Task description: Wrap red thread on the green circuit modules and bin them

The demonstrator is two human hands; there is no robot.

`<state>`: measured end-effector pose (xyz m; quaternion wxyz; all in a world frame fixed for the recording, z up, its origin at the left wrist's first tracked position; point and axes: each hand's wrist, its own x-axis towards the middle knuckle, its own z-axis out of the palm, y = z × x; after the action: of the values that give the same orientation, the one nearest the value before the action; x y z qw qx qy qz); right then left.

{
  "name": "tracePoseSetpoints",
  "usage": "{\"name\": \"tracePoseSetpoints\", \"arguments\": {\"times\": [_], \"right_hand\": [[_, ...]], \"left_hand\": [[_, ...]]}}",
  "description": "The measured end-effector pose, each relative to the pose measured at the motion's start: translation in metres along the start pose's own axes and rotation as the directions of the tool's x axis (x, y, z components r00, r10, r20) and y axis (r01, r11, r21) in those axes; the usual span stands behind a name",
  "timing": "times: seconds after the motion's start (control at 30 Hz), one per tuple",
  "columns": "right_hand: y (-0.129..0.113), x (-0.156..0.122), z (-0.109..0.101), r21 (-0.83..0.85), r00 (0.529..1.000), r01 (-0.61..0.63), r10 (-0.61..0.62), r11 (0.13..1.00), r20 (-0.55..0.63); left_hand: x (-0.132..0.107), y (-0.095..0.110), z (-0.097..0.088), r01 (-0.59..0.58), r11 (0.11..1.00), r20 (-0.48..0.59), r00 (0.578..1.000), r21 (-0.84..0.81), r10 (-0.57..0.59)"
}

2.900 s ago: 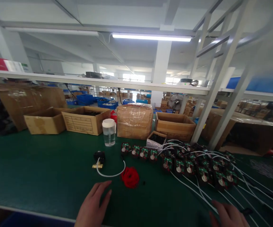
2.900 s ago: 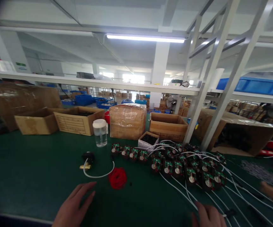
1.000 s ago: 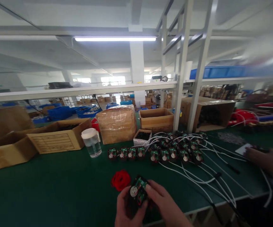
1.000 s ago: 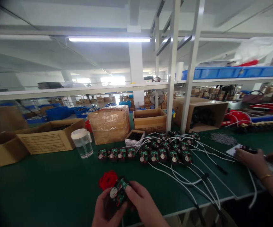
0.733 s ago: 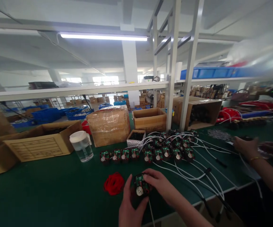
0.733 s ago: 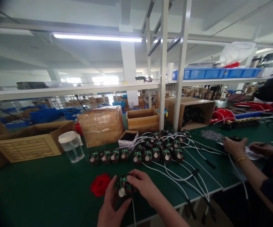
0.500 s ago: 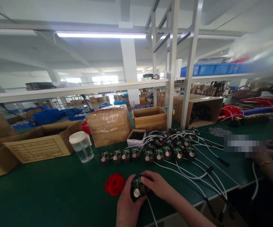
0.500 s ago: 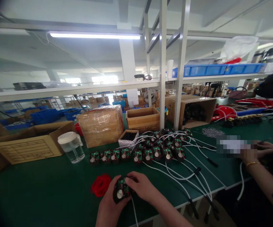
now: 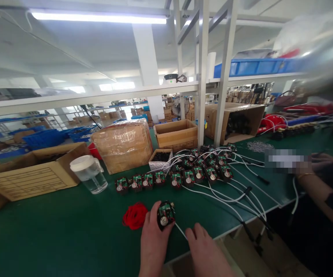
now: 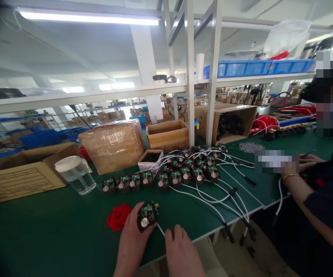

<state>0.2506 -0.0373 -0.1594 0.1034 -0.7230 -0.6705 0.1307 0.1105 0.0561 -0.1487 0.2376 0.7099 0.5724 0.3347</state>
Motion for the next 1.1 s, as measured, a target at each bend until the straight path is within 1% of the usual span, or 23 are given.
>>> {"name": "tracePoseSetpoints", "arguments": {"times": [0.1, 0.2, 0.27, 0.37, 0.43, 0.5, 0.57, 0.7, 0.8, 0.87, 0.93, 1.0, 1.07, 1.1], "right_hand": [[0.008, 0.005, -0.029, -0.124, 1.0, -0.003, 0.004, 0.992, 0.013], [0.016, 0.02, -0.06, -0.224, 0.999, 0.027, -0.036, 0.974, -0.036], [0.017, 0.033, -0.079, -0.263, 0.994, 0.052, -0.076, 0.963, -0.082], [0.011, 0.052, -0.097, -0.286, 0.978, 0.106, -0.152, 0.952, -0.143], [0.007, 0.064, -0.101, -0.282, 0.964, 0.16, -0.211, 0.946, -0.163], [0.008, 0.076, -0.098, -0.265, 0.948, 0.205, -0.259, 0.942, -0.184], [0.015, 0.087, -0.089, -0.235, 0.94, 0.218, -0.268, 0.947, -0.209], [0.038, 0.097, -0.06, -0.132, 0.946, 0.169, -0.198, 0.977, -0.257], [0.047, 0.09, -0.041, -0.051, 0.942, 0.173, -0.18, 0.984, -0.282], [0.048, 0.083, -0.034, -0.013, 0.937, 0.197, -0.192, 0.98, -0.293], [0.045, 0.076, -0.031, 0.064, 0.925, 0.249, -0.218, 0.966, -0.311], [0.04, 0.07, -0.028, 0.17, 0.914, 0.315, -0.251, 0.934, -0.318], [0.034, 0.066, -0.026, 0.246, 0.915, 0.358, -0.286, 0.901, -0.284], [0.032, 0.065, -0.025, 0.255, 0.92, 0.36, -0.298, 0.897, -0.253]], "left_hand": [[-0.003, 0.001, 0.001, -0.044, 0.998, -0.038, 0.998, 0.048, 0.046], [-0.005, 0.001, 0.004, -0.078, 0.991, -0.065, 0.994, 0.112, 0.085], [-0.006, 0.001, 0.005, -0.106, 0.985, -0.072, 0.991, 0.133, 0.116], [-0.008, 0.002, 0.006, -0.149, 0.976, -0.084, 0.983, 0.16, 0.164], [-0.01, 0.004, 0.006, -0.173, 0.966, -0.092, 0.977, 0.19, 0.193], [-0.013, 0.006, 0.007, -0.189, 0.953, -0.103, 0.97, 0.235, 0.218], [-0.015, 0.008, 0.007, -0.2, 0.935, -0.12, 0.962, 0.293, 0.244], [-0.017, 0.011, 0.008, -0.196, 0.888, -0.166, 0.944, 0.416, 0.286], [-0.018, 0.013, 0.009, -0.183, 0.856, -0.204, 0.927, 0.484, 0.314], [-0.018, 0.013, 0.009, -0.186, 0.84, -0.219, 0.916, 0.51, 0.336], [-0.018, 0.013, 0.009, -0.196, 0.835, -0.226, 0.908, 0.515, 0.352], [-0.016, 0.011, 0.009, -0.217, 0.836, -0.22, 0.904, 0.504, 0.367], [-0.014, 0.007, 0.01, -0.25, 0.837, -0.208, 0.897, 0.487, 0.389], [-0.012, 0.004, 0.01, -0.275, 0.836, -0.198, 0.892, 0.475, 0.406]]}}
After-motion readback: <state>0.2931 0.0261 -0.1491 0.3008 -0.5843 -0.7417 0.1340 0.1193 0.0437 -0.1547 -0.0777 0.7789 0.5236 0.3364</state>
